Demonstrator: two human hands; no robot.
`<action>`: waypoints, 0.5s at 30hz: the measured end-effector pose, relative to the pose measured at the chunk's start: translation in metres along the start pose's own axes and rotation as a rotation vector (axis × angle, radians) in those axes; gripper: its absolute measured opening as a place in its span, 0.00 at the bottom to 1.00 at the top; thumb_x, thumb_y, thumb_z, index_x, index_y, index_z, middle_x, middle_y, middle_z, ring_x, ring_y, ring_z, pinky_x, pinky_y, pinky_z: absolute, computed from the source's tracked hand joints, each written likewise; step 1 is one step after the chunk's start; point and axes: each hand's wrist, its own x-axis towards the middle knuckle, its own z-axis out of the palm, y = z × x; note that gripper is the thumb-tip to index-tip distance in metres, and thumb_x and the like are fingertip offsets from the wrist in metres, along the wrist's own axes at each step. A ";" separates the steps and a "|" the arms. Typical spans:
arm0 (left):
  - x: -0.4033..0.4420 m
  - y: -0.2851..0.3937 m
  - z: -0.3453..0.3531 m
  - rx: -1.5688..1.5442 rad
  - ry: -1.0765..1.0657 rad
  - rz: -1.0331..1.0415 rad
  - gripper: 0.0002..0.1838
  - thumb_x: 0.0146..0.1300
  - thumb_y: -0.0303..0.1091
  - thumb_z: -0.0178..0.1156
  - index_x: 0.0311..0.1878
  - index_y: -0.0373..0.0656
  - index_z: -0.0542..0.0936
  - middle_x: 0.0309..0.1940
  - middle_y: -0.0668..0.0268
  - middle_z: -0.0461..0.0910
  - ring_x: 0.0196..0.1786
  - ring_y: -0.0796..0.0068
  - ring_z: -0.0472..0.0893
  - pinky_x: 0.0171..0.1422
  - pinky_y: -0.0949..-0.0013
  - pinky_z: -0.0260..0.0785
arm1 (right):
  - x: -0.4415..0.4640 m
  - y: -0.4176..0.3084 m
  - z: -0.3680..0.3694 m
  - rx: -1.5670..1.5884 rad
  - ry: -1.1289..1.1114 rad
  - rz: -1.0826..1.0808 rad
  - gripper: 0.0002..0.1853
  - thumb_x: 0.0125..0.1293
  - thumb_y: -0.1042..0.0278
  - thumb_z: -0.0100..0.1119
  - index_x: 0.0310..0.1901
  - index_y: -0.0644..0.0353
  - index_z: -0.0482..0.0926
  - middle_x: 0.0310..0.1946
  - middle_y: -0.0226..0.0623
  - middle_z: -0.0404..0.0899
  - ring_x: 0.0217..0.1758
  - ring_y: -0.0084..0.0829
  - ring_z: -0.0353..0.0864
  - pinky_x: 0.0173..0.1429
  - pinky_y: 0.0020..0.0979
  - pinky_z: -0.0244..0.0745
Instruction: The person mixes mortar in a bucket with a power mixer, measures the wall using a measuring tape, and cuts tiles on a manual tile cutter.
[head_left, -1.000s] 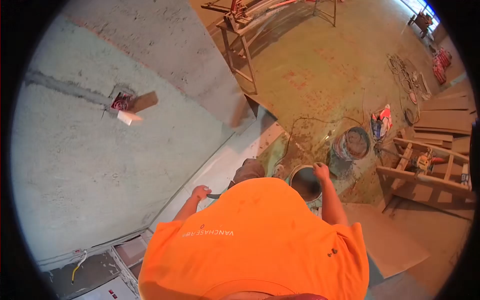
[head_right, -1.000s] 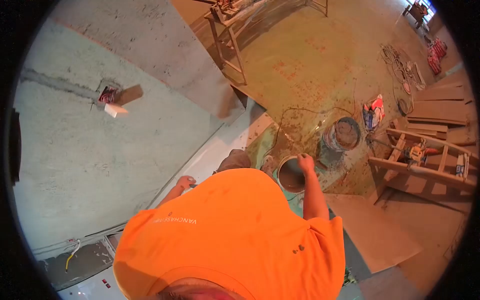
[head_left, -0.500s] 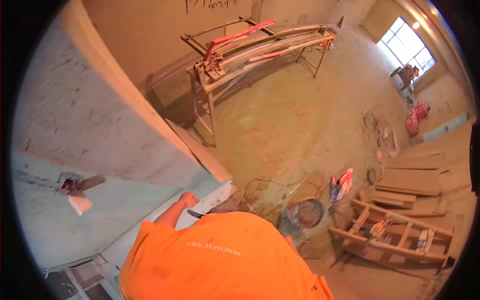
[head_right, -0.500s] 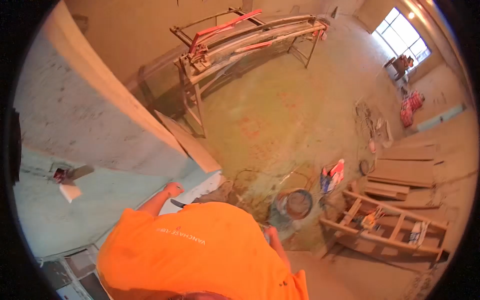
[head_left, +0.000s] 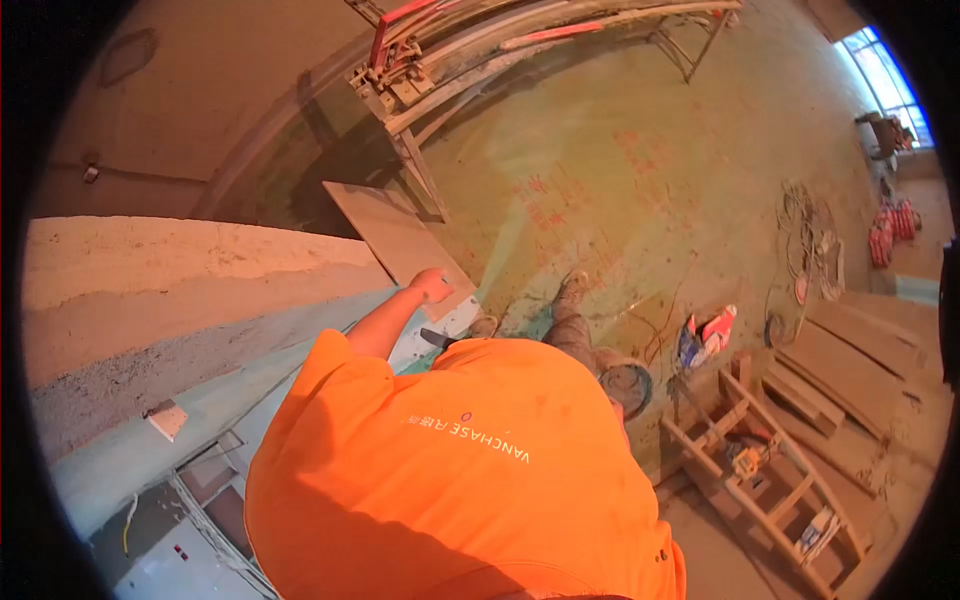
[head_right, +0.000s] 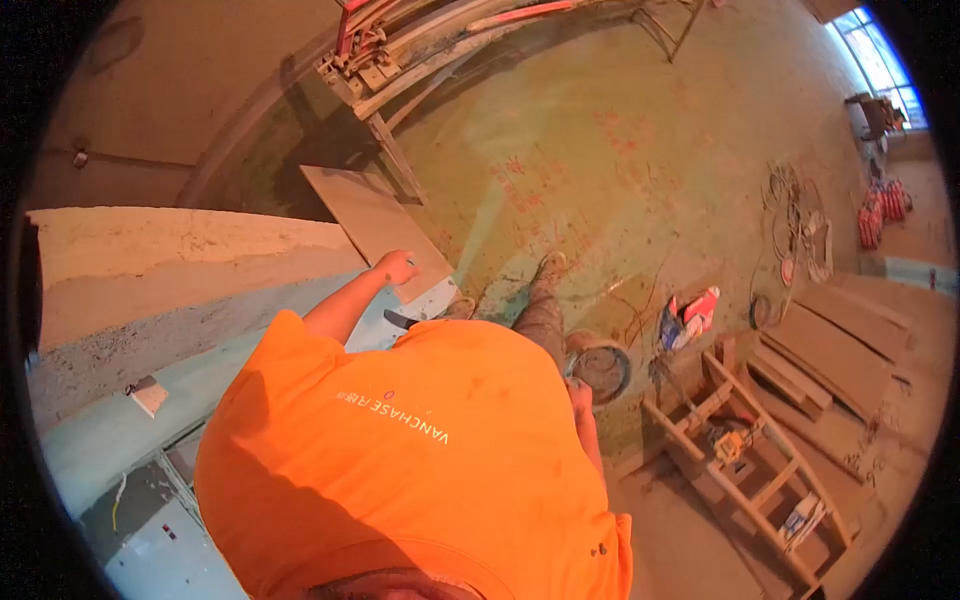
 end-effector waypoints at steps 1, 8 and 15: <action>0.000 0.014 -0.011 0.003 0.010 -0.023 0.32 0.58 0.57 0.63 0.54 0.39 0.82 0.53 0.44 0.81 0.58 0.47 0.80 0.63 0.53 0.73 | 0.021 0.011 -0.008 -0.087 -0.036 -0.012 0.16 0.68 0.55 0.60 0.40 0.63 0.85 0.28 0.36 0.83 0.29 0.28 0.83 0.32 0.35 0.77; 0.012 0.077 -0.064 -0.054 -0.133 -0.391 0.29 0.57 0.56 0.66 0.54 0.42 0.83 0.52 0.47 0.82 0.56 0.49 0.81 0.62 0.54 0.72 | 0.240 0.031 -0.122 -0.446 -0.111 -0.101 0.15 0.66 0.56 0.60 0.38 0.63 0.83 0.21 0.38 0.79 0.22 0.31 0.77 0.25 0.37 0.70; 0.075 0.147 -0.162 -0.088 0.328 -0.323 0.33 0.61 0.57 0.65 0.65 0.49 0.76 0.67 0.50 0.71 0.69 0.50 0.70 0.72 0.52 0.64 | 0.390 -0.116 -0.258 0.530 0.072 0.188 0.09 0.70 0.62 0.57 0.42 0.58 0.79 0.22 0.36 0.77 0.21 0.30 0.75 0.23 0.35 0.69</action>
